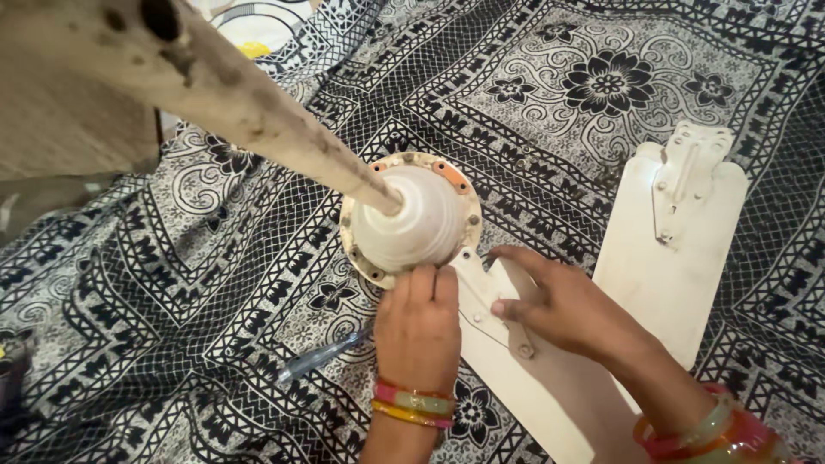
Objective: The person assembles an electric fan by inserting a metal rod into the motor housing, fitting the plastic fan cap over the rod, and then attaching a fan blade to the motor housing using screws and a screwdriver. The person repeats the blade attachment process for additional blades.
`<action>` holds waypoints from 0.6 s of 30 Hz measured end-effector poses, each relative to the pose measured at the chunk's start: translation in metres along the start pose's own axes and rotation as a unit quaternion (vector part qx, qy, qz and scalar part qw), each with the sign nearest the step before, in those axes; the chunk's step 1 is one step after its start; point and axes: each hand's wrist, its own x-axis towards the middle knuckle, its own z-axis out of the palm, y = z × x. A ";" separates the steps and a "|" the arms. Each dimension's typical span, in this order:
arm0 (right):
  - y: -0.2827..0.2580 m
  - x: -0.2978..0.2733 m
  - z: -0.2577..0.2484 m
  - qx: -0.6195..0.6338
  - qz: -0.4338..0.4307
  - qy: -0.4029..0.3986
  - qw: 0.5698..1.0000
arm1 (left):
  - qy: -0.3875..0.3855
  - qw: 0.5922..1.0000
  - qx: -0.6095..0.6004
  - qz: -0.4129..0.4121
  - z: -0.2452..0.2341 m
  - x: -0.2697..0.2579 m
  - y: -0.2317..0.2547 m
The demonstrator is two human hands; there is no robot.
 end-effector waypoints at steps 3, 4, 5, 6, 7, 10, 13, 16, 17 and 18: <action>0.005 0.002 0.002 0.007 -0.028 0.011 1.000 | -0.042 0.999 0.007 -0.013 0.003 -0.002 -0.004; 0.007 0.003 0.003 0.014 -0.041 0.015 0.999 | -0.091 0.995 0.022 -0.035 0.005 -0.002 -0.004; 0.010 0.004 0.003 0.021 -0.054 0.019 0.998 | -0.140 0.988 0.037 -0.056 0.008 -0.002 -0.004; 0.011 0.004 0.004 0.018 -0.041 0.015 0.999 | -0.135 0.989 0.042 -0.051 0.011 -0.002 -0.004; 0.011 0.005 0.004 0.015 -0.028 0.010 0.999 | -0.130 0.989 0.048 -0.047 0.014 -0.001 -0.003; 0.011 0.007 0.005 0.012 -0.050 0.018 0.999 | -0.107 0.991 0.084 -0.018 0.018 0.000 -0.001; 0.014 0.008 0.004 0.013 -0.078 0.027 0.996 | -0.079 0.993 0.090 0.008 0.016 -0.003 0.002; 0.013 0.008 0.004 -0.003 -0.044 0.014 0.999 | -0.076 0.995 0.064 -0.006 0.008 -0.006 -0.004; 0.012 0.008 0.004 -0.010 -0.023 0.008 1.000 | -0.079 0.995 0.053 -0.016 0.006 -0.006 -0.005; 0.012 0.008 0.004 -0.009 -0.027 0.010 1.000 | -0.085 0.995 0.051 -0.025 0.005 -0.005 -0.006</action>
